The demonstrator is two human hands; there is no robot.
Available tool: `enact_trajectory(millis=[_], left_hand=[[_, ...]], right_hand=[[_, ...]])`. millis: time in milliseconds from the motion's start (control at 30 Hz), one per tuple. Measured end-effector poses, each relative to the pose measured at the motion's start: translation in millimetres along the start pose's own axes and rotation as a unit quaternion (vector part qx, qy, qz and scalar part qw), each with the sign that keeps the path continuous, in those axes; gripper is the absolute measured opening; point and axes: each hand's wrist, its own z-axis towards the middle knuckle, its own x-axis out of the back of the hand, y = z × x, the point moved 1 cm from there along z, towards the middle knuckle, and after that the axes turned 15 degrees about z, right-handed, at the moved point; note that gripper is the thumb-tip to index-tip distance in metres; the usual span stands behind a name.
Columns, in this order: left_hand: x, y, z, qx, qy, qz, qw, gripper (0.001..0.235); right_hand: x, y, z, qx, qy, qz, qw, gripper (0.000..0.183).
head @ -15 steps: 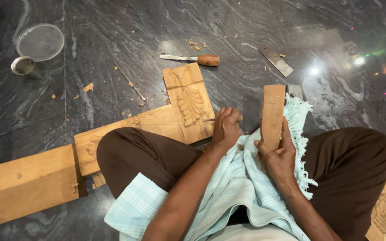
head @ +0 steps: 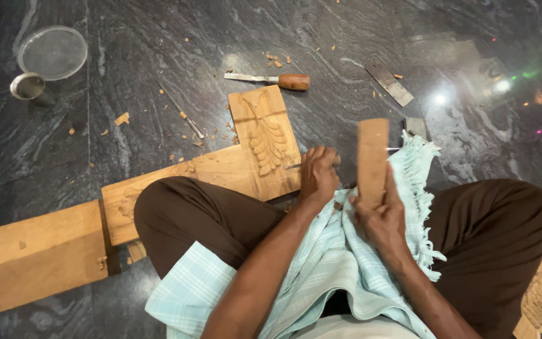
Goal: The person carves a decorative pattern into a rectangular wooden block using a chisel and a wooden mallet. They repeatedly strike the chisel to shape the wood, occasionally pausing to inspect the work.
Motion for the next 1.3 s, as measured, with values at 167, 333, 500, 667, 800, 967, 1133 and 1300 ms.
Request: enact_trajectory(millis=[167, 333, 500, 667, 800, 967, 1133, 1300], left_hand=[[-1, -5, 1, 0.007, 0.014, -0.006, 1.0, 0.023], [3, -1, 4, 0.007, 0.029, 0.035, 0.999, 0.019], [13, 11, 0, -0.007, 0.024, -0.002, 1.0, 0.016], [11, 10, 6, -0.001, 0.032, 0.014, 0.999, 0.02], [8, 8, 6, 0.02, 0.03, 0.015, 0.999, 0.021], [1, 3, 8, 0.027, 0.035, 0.022, 0.999, 0.021], [3, 2, 7, 0.037, 0.03, -0.002, 0.999, 0.02], [3, 1, 9, 0.048, 0.03, 0.023, 0.998, 0.021]], right_hand=[[-4, 5, 5, -0.029, -0.006, 0.084, 0.996, 0.093], [-3, 2, 7, -0.057, -0.03, 0.041, 0.997, 0.094], [1, -1, 7, 0.016, 0.0, 0.09, 0.996, 0.089], [4, -3, 6, 0.02, 0.03, 0.071, 0.997, 0.094], [2, -1, 6, 0.042, 0.038, 0.039, 0.998, 0.095], [-5, 4, 11, 0.004, -0.039, -0.049, 0.998, 0.096], [-4, 2, 15, -0.008, -0.018, 0.048, 0.999, 0.089], [-9, 3, 17, -0.02, -0.011, 0.025, 0.999, 0.095]])
